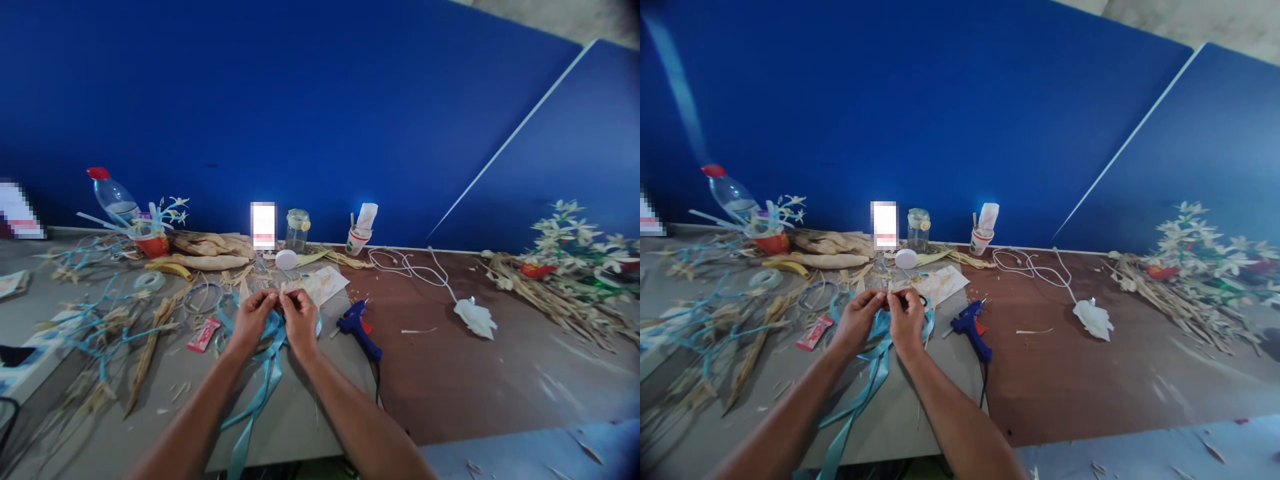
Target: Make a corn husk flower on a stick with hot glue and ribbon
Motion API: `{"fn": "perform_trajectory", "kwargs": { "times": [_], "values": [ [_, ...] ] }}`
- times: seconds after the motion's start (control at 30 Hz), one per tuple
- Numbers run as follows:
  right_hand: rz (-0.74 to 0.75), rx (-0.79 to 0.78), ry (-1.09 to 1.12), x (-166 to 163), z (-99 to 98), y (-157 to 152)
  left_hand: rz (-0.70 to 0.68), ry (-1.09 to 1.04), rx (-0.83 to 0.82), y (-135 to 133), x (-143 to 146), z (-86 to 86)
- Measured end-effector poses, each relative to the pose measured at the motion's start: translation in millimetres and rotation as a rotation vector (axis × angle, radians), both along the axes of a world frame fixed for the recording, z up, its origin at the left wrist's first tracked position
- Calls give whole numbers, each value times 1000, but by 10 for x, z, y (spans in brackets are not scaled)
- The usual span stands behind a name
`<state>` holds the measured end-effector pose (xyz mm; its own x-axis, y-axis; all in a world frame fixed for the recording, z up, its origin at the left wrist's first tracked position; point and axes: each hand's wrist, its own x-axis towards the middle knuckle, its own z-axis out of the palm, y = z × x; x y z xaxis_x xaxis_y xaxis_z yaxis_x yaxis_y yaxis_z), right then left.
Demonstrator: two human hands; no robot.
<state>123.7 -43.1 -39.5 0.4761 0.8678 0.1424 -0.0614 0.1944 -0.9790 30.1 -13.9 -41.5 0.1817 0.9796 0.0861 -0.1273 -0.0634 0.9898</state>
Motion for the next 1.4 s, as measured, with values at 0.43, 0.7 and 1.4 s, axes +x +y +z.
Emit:
{"fn": "perform_trajectory", "kwargs": {
  "times": [0.43,0.7,1.4],
  "values": [
    [-20,168,-285,8,32,-42,-243,-302,-200,103,-45,-161],
    [-1,113,-272,35,8,-7,-199,-178,-135,83,-31,-130],
    [76,-103,-147,164,-10,94,-92,-76,-11,71,-6,-42]
  ]
}}
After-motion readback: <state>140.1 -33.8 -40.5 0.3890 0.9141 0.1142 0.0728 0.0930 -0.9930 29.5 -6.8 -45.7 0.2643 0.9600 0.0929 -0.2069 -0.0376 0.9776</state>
